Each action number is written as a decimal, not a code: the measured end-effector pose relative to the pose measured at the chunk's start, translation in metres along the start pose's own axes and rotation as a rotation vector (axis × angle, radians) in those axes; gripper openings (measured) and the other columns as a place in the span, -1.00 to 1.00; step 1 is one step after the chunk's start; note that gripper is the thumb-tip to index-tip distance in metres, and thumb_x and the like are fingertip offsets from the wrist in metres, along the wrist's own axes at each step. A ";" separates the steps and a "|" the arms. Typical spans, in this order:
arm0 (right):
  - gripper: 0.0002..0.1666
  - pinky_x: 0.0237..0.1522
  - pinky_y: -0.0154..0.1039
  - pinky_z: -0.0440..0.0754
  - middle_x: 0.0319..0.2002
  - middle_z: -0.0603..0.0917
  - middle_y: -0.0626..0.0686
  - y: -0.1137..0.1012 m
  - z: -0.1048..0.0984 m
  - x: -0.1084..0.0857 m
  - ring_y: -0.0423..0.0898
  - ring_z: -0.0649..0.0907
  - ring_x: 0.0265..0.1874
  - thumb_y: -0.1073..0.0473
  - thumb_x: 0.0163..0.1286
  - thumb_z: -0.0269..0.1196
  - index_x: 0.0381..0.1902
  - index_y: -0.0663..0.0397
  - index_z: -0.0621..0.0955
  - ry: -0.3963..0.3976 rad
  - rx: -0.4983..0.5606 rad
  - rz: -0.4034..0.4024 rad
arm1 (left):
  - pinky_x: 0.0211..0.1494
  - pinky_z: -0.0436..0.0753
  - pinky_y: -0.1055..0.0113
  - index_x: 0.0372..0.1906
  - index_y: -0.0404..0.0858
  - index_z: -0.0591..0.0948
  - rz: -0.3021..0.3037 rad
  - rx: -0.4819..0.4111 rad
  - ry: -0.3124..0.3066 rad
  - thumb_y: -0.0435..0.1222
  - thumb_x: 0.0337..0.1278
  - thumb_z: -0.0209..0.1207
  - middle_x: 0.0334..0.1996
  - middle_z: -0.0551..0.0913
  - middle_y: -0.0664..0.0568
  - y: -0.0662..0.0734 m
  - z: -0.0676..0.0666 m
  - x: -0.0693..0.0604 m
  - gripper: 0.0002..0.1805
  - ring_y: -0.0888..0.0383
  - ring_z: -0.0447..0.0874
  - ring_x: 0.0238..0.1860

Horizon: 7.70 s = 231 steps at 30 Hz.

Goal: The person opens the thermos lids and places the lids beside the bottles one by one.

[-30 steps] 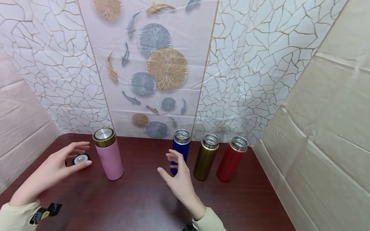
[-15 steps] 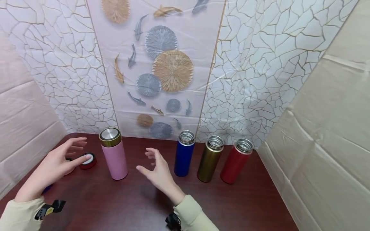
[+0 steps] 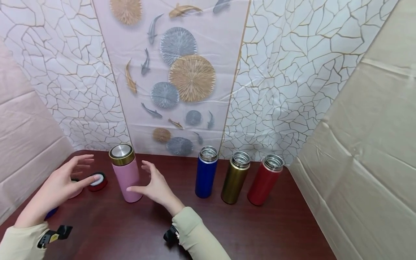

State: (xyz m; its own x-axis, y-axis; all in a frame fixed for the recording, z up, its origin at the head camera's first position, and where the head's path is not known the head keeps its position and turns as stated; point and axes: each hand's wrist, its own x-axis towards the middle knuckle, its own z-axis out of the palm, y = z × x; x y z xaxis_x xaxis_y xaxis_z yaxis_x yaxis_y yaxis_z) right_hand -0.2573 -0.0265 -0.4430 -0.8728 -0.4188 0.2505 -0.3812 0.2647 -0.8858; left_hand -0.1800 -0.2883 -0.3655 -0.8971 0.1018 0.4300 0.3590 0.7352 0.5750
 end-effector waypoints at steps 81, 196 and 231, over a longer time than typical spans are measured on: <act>-0.16 0.13 -0.22 0.57 0.14 0.65 -0.08 0.010 -0.077 -0.137 -0.17 0.64 0.09 0.02 0.11 0.58 0.31 -0.09 0.44 -0.057 -0.001 0.040 | 0.18 0.50 -0.19 0.38 -0.20 0.37 0.033 -0.013 -0.079 -0.03 0.22 0.37 0.18 0.55 -0.19 0.014 0.030 0.004 -0.28 -0.16 0.52 0.17; -0.10 0.01 -0.22 0.65 0.14 0.64 -0.06 -0.038 -0.140 -0.172 -0.16 0.65 0.02 0.06 0.07 0.57 0.36 -0.06 0.45 -0.227 -0.139 -0.515 | 0.14 0.59 0.28 0.29 -0.34 0.48 1.513 0.140 -0.098 0.42 0.08 0.16 0.10 0.61 -0.03 0.197 0.049 0.036 -0.01 0.15 0.61 0.03; -0.27 -0.22 -0.50 0.57 -0.13 0.69 -0.23 -0.029 -0.130 -0.169 -0.38 0.62 -0.24 -0.16 0.10 0.54 0.21 -0.26 0.51 -0.177 -0.319 -0.415 | -0.57 0.43 0.45 -0.18 -0.27 0.55 1.379 0.230 0.148 0.29 0.17 -0.06 -0.45 0.50 0.13 0.172 0.077 0.035 -0.33 0.28 0.38 -0.59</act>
State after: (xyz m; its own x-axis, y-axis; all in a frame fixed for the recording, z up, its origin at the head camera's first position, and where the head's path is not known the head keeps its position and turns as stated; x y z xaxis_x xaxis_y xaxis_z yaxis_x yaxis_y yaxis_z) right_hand -0.1383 0.1496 -0.4092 -0.5755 -0.6764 0.4596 -0.7799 0.2849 -0.5573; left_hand -0.1691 -0.1067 -0.3047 0.1771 0.7612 0.6239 0.8535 0.1969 -0.4825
